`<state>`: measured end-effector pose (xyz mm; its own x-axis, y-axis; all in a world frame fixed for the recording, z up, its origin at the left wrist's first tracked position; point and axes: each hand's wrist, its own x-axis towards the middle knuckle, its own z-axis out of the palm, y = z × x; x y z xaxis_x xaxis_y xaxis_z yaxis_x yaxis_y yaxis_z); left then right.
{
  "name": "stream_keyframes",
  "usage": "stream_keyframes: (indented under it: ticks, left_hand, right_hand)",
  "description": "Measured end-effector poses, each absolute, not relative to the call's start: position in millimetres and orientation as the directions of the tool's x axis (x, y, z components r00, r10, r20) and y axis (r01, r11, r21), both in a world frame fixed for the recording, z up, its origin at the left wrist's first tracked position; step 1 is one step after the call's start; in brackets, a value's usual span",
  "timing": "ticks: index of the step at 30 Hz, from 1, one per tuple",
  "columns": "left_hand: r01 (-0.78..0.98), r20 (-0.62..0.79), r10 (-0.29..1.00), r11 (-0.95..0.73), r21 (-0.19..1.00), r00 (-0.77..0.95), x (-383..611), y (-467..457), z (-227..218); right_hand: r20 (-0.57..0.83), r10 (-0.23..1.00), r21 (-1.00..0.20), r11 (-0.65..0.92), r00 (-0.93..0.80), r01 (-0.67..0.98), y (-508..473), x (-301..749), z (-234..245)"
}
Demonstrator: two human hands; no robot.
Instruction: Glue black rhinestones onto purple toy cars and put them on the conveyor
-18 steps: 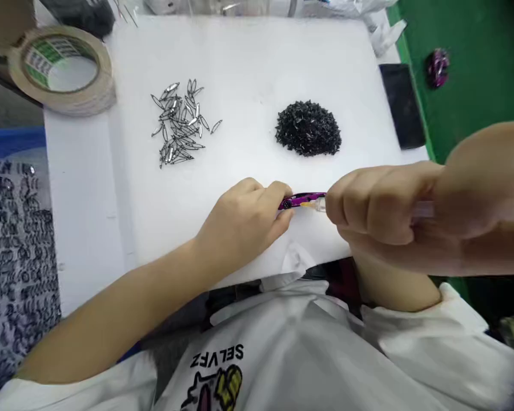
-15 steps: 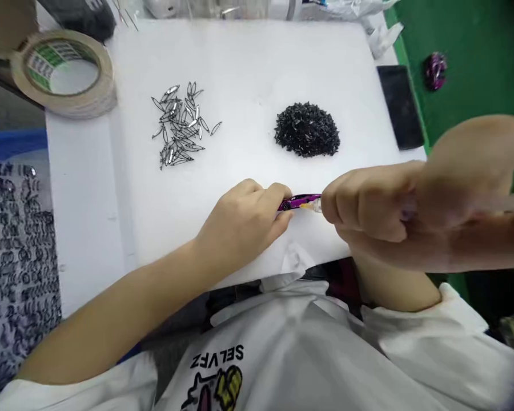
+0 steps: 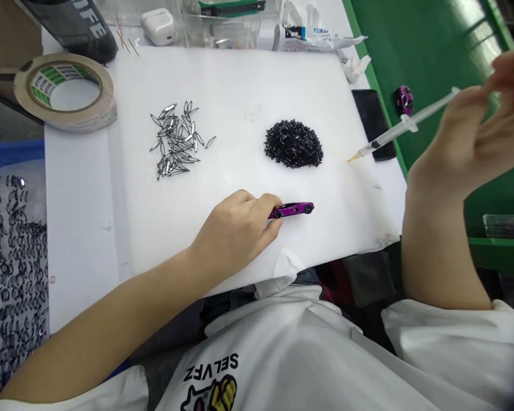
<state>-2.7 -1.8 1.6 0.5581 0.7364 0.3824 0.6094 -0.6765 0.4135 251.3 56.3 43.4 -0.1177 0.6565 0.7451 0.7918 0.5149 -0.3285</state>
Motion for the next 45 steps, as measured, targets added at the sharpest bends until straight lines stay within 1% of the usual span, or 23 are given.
stream_keyframes:
  ticks: [1,2,3,4,6,8,11,15,17,20,22,23,25,27,29,31,34,37,39,40,42,44,45]
  left_hand:
    - [0.606,0.384,0.736,-0.677,0.417,0.558,-3,-2,2]
    - [0.604,0.383,0.735,-0.678,0.419,0.560,-3,-2,2]
    - [0.603,0.382,0.735,-0.678,0.420,0.561,-3,-2,2]
    - [0.604,0.381,0.735,-0.678,0.419,0.560,-3,-2,2]
    - [0.606,0.385,0.734,-0.679,0.415,0.559,-3,-2,1]
    - [0.604,0.392,0.731,-0.682,0.412,0.558,-4,-2,0]
    - [0.597,0.396,0.724,-0.690,0.410,0.565,-4,-3,-1]
    - [0.597,0.398,0.718,-0.696,0.398,0.572,-5,-3,-2]
    - [0.602,0.398,0.719,-0.695,0.392,0.570,-4,-3,-2]
    - [0.598,0.403,0.717,-0.697,0.395,0.569,-4,-3,-2]
    - [0.590,0.406,0.713,-0.701,0.399,0.572,-3,-2,-2]
    - [0.588,0.406,0.711,-0.703,0.400,0.574,-3,-3,-2]
    - [0.589,0.404,0.712,-0.702,0.401,0.574,-4,-2,-2]
    - [0.591,0.406,0.713,-0.701,0.400,0.571,-4,-2,-1]
    - [0.593,0.400,0.717,-0.697,0.403,0.571,-4,-2,0]
    - [0.599,0.385,0.725,-0.689,0.408,0.572,-4,-2,1]
    - [0.603,0.372,0.730,-0.683,0.412,0.573,-4,-1,1]
    - [0.602,0.369,0.730,-0.683,0.413,0.574,-4,-1,1]
    - [0.607,0.364,0.735,-0.678,0.415,0.572,-4,-1,1]
    - [0.608,0.361,0.736,-0.676,0.416,0.572,-4,-1,2]
    - [0.608,0.356,0.737,-0.675,0.418,0.575,-4,-1,2]
    - [0.604,0.357,0.735,-0.678,0.419,0.577,-4,-1,2]
    - [0.602,0.359,0.734,-0.679,0.420,0.576,-4,-1,2]
  right_hand:
    - [0.751,0.632,-0.251,0.541,-0.191,0.803,53,241,43]
    - [0.704,0.643,-0.177,0.570,-0.301,0.803,50,229,41]
    - [0.610,0.676,-0.119,0.594,-0.413,0.796,50,218,39]
    - [0.490,0.718,-0.101,0.609,-0.494,0.787,51,207,36]
    - [0.357,0.749,-0.049,0.612,-0.558,0.790,60,189,28]
    - [0.315,0.753,0.011,0.606,-0.578,0.795,72,177,19]
    - [0.279,0.764,0.033,0.597,-0.581,0.801,87,167,6]
    - [0.206,0.813,0.038,0.550,-0.545,0.834,92,159,6]
    - [0.162,0.838,0.010,0.527,-0.522,0.850,88,158,15]
    - [0.101,0.900,-0.121,0.435,-0.425,0.892,75,163,34]
    - [0.009,0.942,-0.220,0.330,-0.336,0.918,62,172,42]
    - [-0.045,0.953,-0.243,0.280,-0.299,0.929,55,178,44]
    - [-0.100,0.961,-0.231,0.230,-0.259,0.945,43,189,42]
    - [-0.059,0.955,-0.187,0.275,-0.290,0.943,34,200,36]
    - [0.036,0.921,-0.165,0.388,-0.387,0.907,31,210,29]
    - [0.106,0.860,-0.166,0.510,-0.499,0.844,34,218,24]
    - [0.132,0.780,-0.161,0.626,-0.612,0.763,43,225,18]
    - [0.122,0.742,-0.107,0.670,-0.659,0.735,49,224,16]
    - [0.157,0.732,-0.057,0.677,-0.664,0.733,46,221,19]
    - [0.199,0.724,-0.047,0.680,-0.660,0.732,43,218,22]
    - [0.311,0.701,-0.066,0.690,-0.642,0.721,32,211,29]
    - [0.408,0.640,-0.078,0.736,-0.652,0.673,20,203,34]
    - [0.438,0.595,-0.053,0.765,-0.674,0.641,14,199,36]
